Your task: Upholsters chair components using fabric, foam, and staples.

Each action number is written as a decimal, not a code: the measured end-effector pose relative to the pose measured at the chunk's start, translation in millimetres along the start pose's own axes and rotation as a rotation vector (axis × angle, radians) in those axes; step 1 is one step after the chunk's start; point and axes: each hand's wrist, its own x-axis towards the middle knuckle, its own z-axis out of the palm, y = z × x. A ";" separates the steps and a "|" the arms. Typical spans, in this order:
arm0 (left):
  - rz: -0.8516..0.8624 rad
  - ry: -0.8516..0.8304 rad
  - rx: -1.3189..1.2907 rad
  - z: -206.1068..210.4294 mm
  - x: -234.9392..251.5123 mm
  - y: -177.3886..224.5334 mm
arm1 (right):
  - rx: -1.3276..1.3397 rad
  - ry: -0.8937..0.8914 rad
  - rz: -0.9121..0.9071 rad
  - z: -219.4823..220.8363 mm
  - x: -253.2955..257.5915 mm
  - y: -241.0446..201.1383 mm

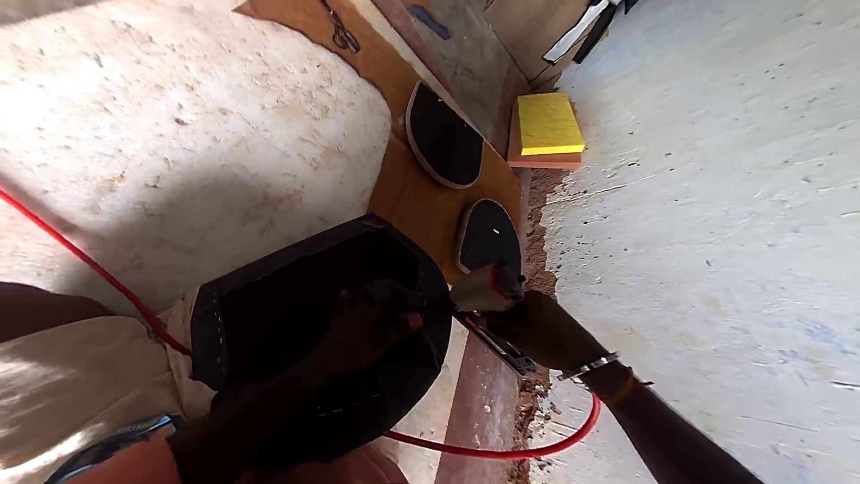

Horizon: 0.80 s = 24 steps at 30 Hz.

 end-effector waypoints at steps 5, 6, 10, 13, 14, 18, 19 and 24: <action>-0.096 -0.063 0.180 30.0 -14.8 49.9 | 0.127 -0.013 0.000 25.9 -0.1 22.6; -0.112 -0.076 0.257 34.7 -12.5 55.1 | 0.142 -0.007 -0.004 29.2 -1.8 24.9; -0.056 -0.038 0.369 45.0 -3.7 55.5 | 0.140 -0.007 -0.021 36.5 -5.5 33.3; -0.029 0.021 0.355 43.3 -5.5 45.2 | 0.222 -0.021 -0.042 43.9 -1.5 44.7; -0.032 0.037 0.354 41.3 -6.0 39.8 | 0.273 -0.027 -0.044 46.3 1.2 47.7; -0.037 0.079 0.320 29.0 -5.9 18.0 | 0.325 -0.027 -0.057 47.2 6.7 45.1; -0.021 0.088 0.324 27.2 -6.3 13.5 | 0.280 -0.014 -0.064 45.4 6.4 41.1; 0.006 0.134 0.394 29.6 1.1 -0.9 | 0.100 0.009 -0.084 28.1 -7.4 20.5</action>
